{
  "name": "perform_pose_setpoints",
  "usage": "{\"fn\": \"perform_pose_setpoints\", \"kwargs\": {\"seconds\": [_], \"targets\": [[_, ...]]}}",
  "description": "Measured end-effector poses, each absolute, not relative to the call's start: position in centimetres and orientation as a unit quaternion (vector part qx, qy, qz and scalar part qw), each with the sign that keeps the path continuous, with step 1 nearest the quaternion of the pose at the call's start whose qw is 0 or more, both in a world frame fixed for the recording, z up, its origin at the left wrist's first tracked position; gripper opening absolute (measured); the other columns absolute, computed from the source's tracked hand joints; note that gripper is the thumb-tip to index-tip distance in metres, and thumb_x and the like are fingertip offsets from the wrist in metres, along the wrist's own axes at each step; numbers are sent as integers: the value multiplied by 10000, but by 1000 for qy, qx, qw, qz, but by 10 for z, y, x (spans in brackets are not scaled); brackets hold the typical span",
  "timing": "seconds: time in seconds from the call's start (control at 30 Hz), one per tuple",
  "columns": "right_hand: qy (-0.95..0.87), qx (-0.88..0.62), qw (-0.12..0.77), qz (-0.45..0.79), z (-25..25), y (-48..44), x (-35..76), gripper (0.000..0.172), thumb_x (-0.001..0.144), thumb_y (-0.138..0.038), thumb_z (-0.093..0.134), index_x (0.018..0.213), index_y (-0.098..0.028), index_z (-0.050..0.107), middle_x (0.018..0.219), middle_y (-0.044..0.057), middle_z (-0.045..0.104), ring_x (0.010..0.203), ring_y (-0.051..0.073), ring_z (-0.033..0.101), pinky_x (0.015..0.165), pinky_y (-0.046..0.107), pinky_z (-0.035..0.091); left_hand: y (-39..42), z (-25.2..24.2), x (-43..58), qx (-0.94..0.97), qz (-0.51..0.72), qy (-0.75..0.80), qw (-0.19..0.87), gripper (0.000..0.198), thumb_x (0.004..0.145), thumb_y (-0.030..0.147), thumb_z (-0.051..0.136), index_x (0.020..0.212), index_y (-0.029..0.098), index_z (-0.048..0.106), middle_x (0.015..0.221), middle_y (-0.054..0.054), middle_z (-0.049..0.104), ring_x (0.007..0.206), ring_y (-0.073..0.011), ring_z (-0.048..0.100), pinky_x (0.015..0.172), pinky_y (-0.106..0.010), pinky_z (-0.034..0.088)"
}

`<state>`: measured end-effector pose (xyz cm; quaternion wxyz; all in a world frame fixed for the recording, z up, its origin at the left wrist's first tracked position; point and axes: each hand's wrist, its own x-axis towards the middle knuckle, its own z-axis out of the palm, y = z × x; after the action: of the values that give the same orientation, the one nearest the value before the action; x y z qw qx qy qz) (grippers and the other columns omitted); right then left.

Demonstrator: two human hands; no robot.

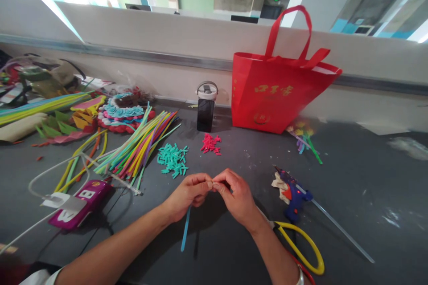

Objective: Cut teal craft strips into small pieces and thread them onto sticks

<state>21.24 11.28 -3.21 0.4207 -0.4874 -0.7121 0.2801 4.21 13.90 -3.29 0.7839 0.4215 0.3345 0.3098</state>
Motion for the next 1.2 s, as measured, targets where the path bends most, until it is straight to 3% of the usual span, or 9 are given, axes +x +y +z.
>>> {"fn": "perform_pose_setpoints", "kwargs": {"seconds": [0.47,0.73,0.97,1.2], "targets": [[-609,-545,463,344,-45,112,204,191,889,-390,544,899,-206,593,695,-12,618,544,106,541,520,214,435,136,-38,46,435,307,347,772,364,766,509,633,762,152,559,498,106,255,428,-37,176,404,-194,129],[-456,-526,569,438,-59,120,203,254,868,-453,555,891,-199,550,627,-26,600,493,97,505,442,203,400,140,-41,44,451,265,346,779,369,772,527,599,842,167,559,471,124,228,364,-31,145,327,-159,131],[-325,-502,630,495,-63,126,202,273,769,-437,668,833,-199,548,592,-63,537,447,69,453,398,186,365,125,-44,55,530,241,355,731,399,832,538,473,882,158,586,458,115,291,303,-44,244,288,-165,289],[-280,-515,672,453,-63,135,213,310,682,-429,709,790,-189,545,670,-41,568,477,65,464,378,177,357,118,-48,57,596,218,342,693,453,844,571,440,889,148,597,510,101,330,302,-39,299,302,-161,283]]}}
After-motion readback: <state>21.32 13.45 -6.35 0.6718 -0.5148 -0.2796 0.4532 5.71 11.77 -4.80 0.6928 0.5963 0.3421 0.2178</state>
